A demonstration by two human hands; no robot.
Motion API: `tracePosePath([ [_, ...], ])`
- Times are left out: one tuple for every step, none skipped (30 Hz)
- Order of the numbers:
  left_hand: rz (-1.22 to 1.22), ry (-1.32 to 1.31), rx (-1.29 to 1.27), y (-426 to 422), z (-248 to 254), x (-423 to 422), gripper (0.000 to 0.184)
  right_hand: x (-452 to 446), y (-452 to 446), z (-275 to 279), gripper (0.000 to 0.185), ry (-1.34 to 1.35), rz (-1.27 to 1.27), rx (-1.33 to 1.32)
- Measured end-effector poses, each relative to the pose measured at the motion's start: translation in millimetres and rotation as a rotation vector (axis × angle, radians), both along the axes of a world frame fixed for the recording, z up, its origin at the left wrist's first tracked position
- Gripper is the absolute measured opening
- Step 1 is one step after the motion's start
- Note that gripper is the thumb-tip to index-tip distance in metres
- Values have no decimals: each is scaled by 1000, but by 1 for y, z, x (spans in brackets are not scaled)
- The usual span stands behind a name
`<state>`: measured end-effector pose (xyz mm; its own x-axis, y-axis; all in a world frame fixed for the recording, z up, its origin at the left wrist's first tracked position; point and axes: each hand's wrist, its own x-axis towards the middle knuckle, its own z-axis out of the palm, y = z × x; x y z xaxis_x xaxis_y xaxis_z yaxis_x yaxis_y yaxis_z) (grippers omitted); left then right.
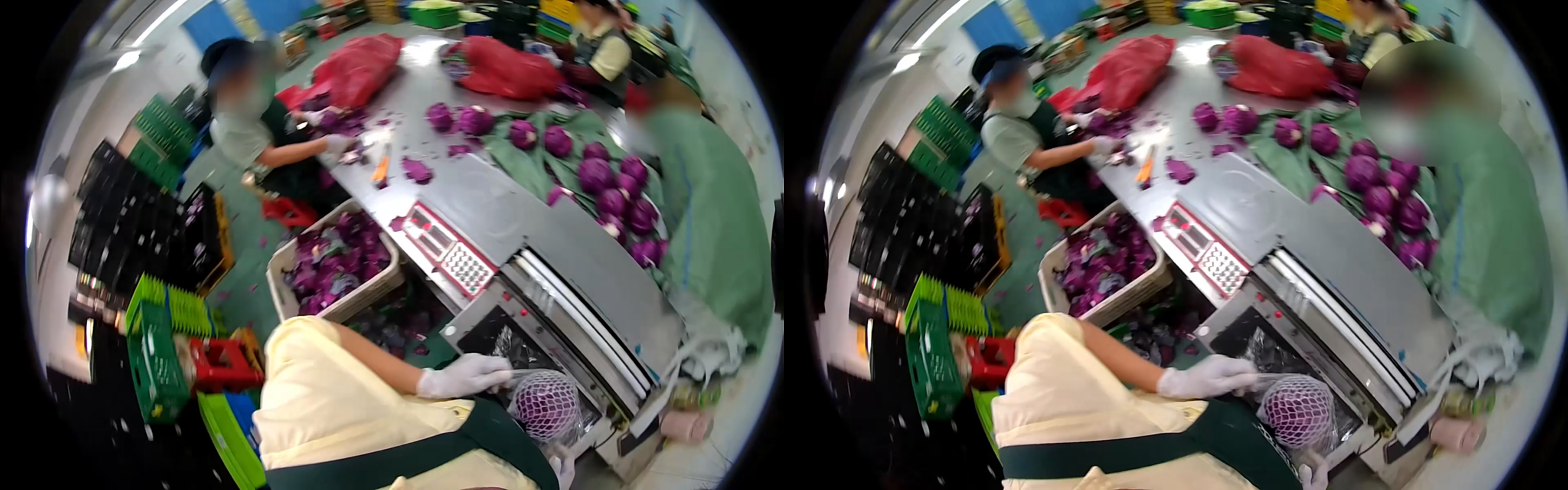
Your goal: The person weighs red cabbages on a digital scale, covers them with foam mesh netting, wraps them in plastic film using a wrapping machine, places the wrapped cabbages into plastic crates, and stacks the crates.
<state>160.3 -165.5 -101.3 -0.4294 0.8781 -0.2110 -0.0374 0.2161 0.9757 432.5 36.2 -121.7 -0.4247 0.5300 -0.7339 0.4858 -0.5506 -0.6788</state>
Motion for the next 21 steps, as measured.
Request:
tracePosePath([
  [68, -138, 46, 9, -11, 12, 29, 15, -2, -10, 32, 47, -31, 13],
  [155, -240, 105, 21, -21, 15, 31, 23, 3, -17, 28, 92, -65, -2],
  [207, -298, 136, 28, -21, 15, 31, 33, 11, -23, 24, 157, -101, -42],
  [257, -359, 166, 31, -20, 14, 32, 43, 23, -30, 20, 240, -122, -115],
  [263, -357, 174, 28, -18, 15, 31, 55, 36, -35, 17, 353, -124, -240],
  [266, -354, 174, 22, -15, 14, 30, 66, 48, -41, 15, 471, -95, -384],
  [321, -484, 45, 12, -5, 15, 29, 75, 57, -50, 19, 660, -1, -536],
  [394, -644, -90, -2, 21, 16, 28, 73, 50, -35, 19, 636, 4, -544],
  [500, -671, -179, -13, 9, 23, 28, 59, 35, -14, 21, 298, 96, -194],
  [599, -690, -268, -24, -14, 29, 29, 50, 26, -4, 25, -35, 178, 157],
  [600, -655, -320, -39, -53, 33, 30, 53, 28, -20, 25, -37, 175, 157],
  [597, -618, -375, -52, -87, 34, 32, 60, 28, -56, 26, -47, 268, 60],
  [523, -561, -469, -57, -96, 33, 32, 50, 17, -57, 27, -58, 345, 30],
  [215, -364, -643, -55, -119, 28, 30, 39, 3, -57, 27, -64, 409, 21],
  [176, -358, -521, -50, -151, 36, 23, 27, -10, -59, 27, -67, 458, 27],
  [138, -358, -396, -44, -182, 44, 18, 13, -22, -62, 28, -63, 499, 37],
  [5, -294, -310, -32, -182, 48, 16, -4, -32, -65, 28, -55, 530, 52],
  [-151, -279, -346, -14, -212, 58, 17, -17, -40, -64, 29, -55, 565, 76],
  [-206, -220, -130, 4, -265, 81, 19, -33, -47, -67, 29, -54, 594, 104],
  [-256, -172, 90, 22, -314, 103, 22, -47, -54, -68, 30, -49, 607, 127],
  [-325, -288, 41, 23, -293, 102, 22, -59, -61, -68, 30, -52, 618, 149],
])
